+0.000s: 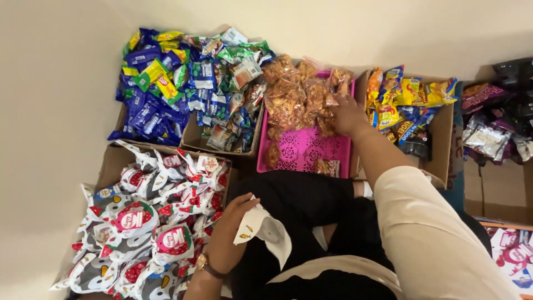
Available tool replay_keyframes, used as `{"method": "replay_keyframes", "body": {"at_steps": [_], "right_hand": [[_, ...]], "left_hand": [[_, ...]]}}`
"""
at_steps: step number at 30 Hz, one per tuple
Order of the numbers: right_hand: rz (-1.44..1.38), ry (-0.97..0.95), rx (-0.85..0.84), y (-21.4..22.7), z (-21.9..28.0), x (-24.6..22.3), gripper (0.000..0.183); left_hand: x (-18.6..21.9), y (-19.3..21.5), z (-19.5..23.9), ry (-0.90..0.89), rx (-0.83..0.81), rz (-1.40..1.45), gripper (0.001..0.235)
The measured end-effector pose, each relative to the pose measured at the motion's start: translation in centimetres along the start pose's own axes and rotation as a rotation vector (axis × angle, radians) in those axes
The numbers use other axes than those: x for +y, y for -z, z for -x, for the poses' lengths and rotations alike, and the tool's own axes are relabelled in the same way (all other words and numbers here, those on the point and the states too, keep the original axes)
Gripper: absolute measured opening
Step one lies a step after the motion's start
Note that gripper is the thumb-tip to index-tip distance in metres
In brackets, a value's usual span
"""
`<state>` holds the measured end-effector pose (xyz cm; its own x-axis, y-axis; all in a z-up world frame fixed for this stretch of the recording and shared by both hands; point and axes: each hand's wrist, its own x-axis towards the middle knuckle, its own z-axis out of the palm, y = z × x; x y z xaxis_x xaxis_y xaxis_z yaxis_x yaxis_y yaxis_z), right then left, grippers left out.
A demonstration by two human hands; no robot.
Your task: The person is selecting various small snack packets from cardboard boxes and packing them into decorative rabbit-shaped gift bags.
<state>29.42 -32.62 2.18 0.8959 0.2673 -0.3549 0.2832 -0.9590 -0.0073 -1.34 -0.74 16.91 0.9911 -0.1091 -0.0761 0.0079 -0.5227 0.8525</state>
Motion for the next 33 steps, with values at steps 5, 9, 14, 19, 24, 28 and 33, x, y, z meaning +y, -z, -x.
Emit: {"method": "replay_keyframes", "body": {"at_steps": [5, 9, 14, 19, 24, 28, 33], "right_hand": [[-0.229, 0.065, 0.274, -2.0, -0.9, 1.6, 0.059], [-0.595, 0.018, 0.604, -3.7, -0.2, 2.9, 0.018], [-1.051, -0.211, 0.558, -2.1, 2.8, 3.0, 0.033], [-1.448, -0.182, 0.497, 1.3, 6.6, 1.1, 0.044], [-2.348, 0.028, 0.419, 1.5, 10.6, -0.5, 0.015], [-2.463, 0.095, 0.348, 2.5, 14.7, -1.8, 0.012], [-2.272, 0.191, -0.004, 1.7, 18.6, -3.1, 0.023]], "left_hand": [[-0.5, 0.0, -0.3, 0.041, 0.032, 0.026, 0.064], [-1.1, 0.3, -0.1, 0.026, 0.025, -0.010, 0.067], [-1.5, 0.4, 0.7, 0.004, 0.020, 0.007, 0.071], [-1.0, 0.3, 1.9, -0.066, 0.063, 0.021, 0.067], [-0.4, 0.5, 2.9, -0.195, 0.126, 0.031, 0.058], [0.3, 0.3, 3.5, -0.203, 0.147, 0.020, 0.057], [-0.4, -0.7, 3.8, -0.223, 0.154, -0.087, 0.055]]}}
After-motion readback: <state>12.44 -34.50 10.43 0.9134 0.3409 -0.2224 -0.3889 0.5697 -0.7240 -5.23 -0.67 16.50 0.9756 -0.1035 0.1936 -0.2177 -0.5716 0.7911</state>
